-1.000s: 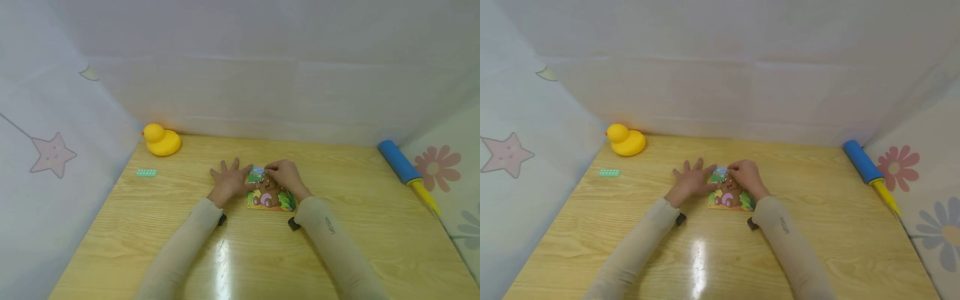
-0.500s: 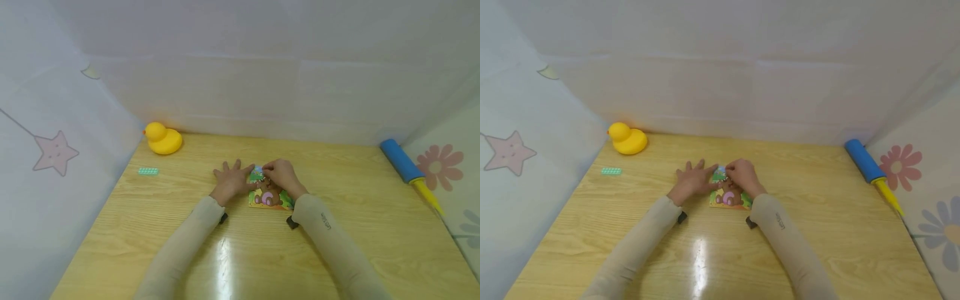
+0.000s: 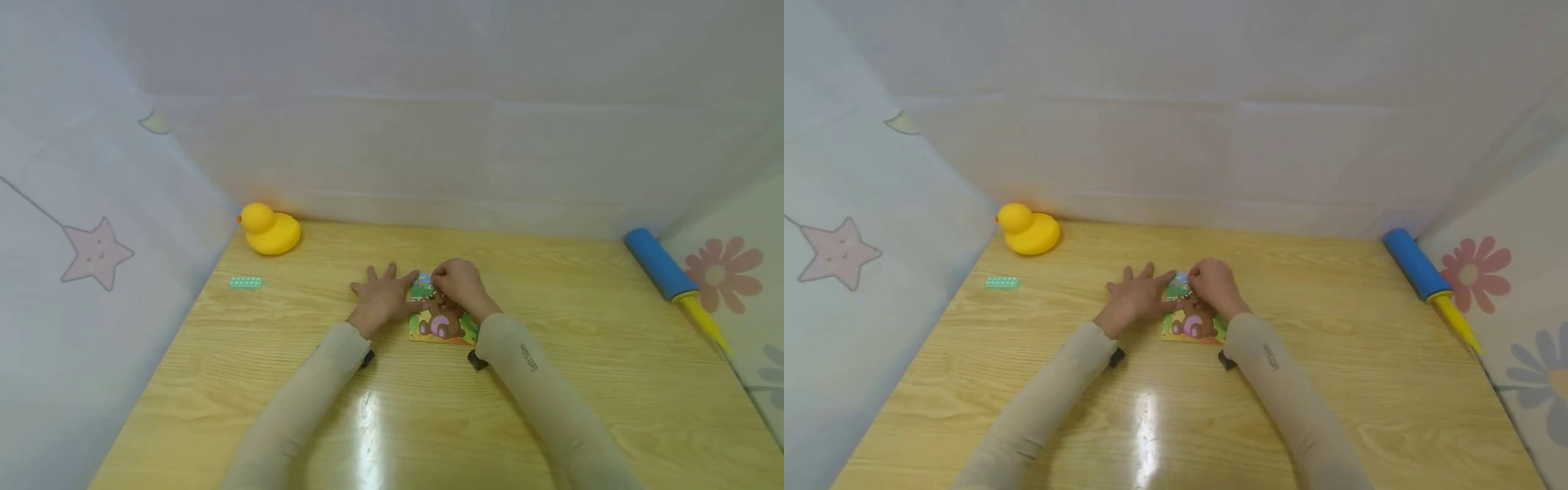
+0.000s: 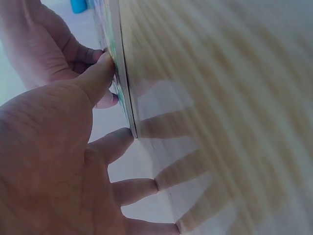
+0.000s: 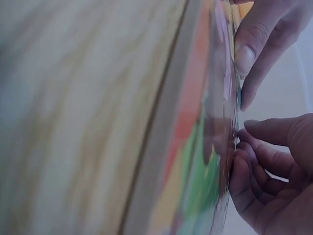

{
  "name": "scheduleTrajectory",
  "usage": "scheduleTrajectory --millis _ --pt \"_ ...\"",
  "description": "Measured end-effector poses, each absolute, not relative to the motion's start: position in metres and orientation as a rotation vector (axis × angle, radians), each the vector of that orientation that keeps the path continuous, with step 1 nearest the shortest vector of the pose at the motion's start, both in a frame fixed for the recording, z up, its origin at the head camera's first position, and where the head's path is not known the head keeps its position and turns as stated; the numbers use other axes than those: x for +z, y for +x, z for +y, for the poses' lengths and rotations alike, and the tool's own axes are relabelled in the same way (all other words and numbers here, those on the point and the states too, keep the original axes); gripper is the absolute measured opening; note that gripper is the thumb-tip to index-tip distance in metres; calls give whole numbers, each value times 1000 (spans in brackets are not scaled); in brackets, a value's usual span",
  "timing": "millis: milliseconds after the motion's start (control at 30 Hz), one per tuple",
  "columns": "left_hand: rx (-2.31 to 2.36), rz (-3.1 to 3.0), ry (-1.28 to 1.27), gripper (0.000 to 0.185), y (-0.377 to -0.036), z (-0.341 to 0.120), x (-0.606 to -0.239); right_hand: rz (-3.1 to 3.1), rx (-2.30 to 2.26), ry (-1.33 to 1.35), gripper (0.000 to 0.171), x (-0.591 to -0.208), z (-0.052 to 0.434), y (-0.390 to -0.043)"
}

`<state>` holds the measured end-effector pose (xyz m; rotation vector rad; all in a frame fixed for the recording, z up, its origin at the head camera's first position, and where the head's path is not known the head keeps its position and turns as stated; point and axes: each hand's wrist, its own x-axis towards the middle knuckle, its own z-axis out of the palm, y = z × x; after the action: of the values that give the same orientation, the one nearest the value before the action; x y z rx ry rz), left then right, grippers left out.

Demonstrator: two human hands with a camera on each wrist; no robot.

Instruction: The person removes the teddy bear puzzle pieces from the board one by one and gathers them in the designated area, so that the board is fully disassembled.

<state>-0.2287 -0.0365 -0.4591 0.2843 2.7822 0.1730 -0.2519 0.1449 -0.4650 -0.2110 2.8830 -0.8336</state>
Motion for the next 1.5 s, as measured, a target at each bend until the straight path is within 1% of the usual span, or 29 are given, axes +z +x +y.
scheduleTrajectory --millis 267,433,733,900,1167,1300,1500 --pt "150 2792 289 82 -229 -36 -461 2888 -769 -161 22 -465 141 -254" --pt "150 2800 286 82 -229 -36 -459 2875 -804 -147 22 -464 142 -254" --pt "155 2793 260 83 -230 -36 -457 2882 -732 -326 26 -463 146 -247" --pt "151 2782 276 82 -230 -36 -456 2876 -740 -348 25 -460 147 -244" --pt "142 2797 280 81 -230 -37 -455 2874 -747 -377 21 -460 147 -256" --pt "149 2783 265 81 -230 -37 -456 2879 -705 -376 22 -462 146 -261" --pt "153 2771 261 82 -228 -35 -454 2851 -717 -308 25 -462 145 -262"
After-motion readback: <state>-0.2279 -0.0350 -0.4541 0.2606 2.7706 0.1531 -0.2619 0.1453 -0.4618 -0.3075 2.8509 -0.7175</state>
